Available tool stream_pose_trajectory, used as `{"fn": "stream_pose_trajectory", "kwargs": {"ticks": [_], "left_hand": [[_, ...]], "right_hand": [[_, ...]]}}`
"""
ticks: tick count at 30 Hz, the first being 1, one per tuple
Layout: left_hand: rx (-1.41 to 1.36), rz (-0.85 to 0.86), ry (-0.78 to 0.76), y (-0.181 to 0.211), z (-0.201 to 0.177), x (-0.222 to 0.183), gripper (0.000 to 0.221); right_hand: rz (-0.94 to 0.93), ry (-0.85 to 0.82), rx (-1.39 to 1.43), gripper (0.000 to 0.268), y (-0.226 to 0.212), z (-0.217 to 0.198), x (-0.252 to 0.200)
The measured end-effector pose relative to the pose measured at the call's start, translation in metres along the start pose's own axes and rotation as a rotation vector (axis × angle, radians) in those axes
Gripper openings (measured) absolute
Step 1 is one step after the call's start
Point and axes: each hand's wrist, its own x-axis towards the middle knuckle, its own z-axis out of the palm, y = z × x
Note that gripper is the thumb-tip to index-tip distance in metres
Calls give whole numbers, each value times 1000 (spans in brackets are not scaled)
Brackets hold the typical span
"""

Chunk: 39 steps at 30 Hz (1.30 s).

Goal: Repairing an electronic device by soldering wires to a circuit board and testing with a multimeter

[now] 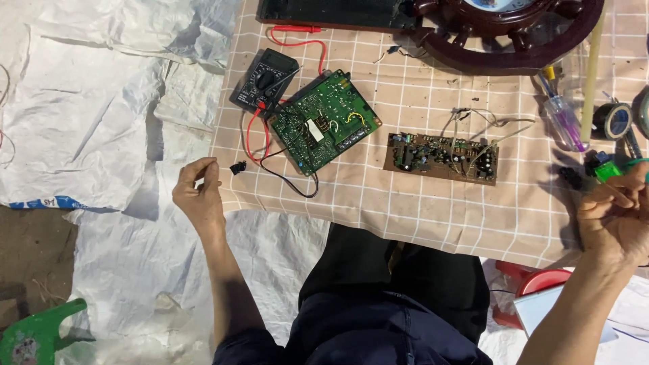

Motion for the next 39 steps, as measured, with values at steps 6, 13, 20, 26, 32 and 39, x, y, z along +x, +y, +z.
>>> {"fn": "stream_pose_trajectory", "kwargs": {"ticks": [6,13,20,26,32,39], "left_hand": [[6,101,-42,12,18,9,12],[28,264,-115,10,60,45,10],[325,276,-259,5,106,72,18],[507,396,-254,7,114,78,10],[481,381,-384,-5,109,85,27],[460,488,-417,-43,116,102,14]], "right_hand": [[-26,-12,-98,27,-1,-3,1],[-46,16,-92,28,4,3,-1],[-79,53,-122,23,7,10,-3],[-82,78,-150,24,12,20,-7],[-122,128,-134,28,17,32,-7],[-122,153,-83,25,24,45,-13]]}}
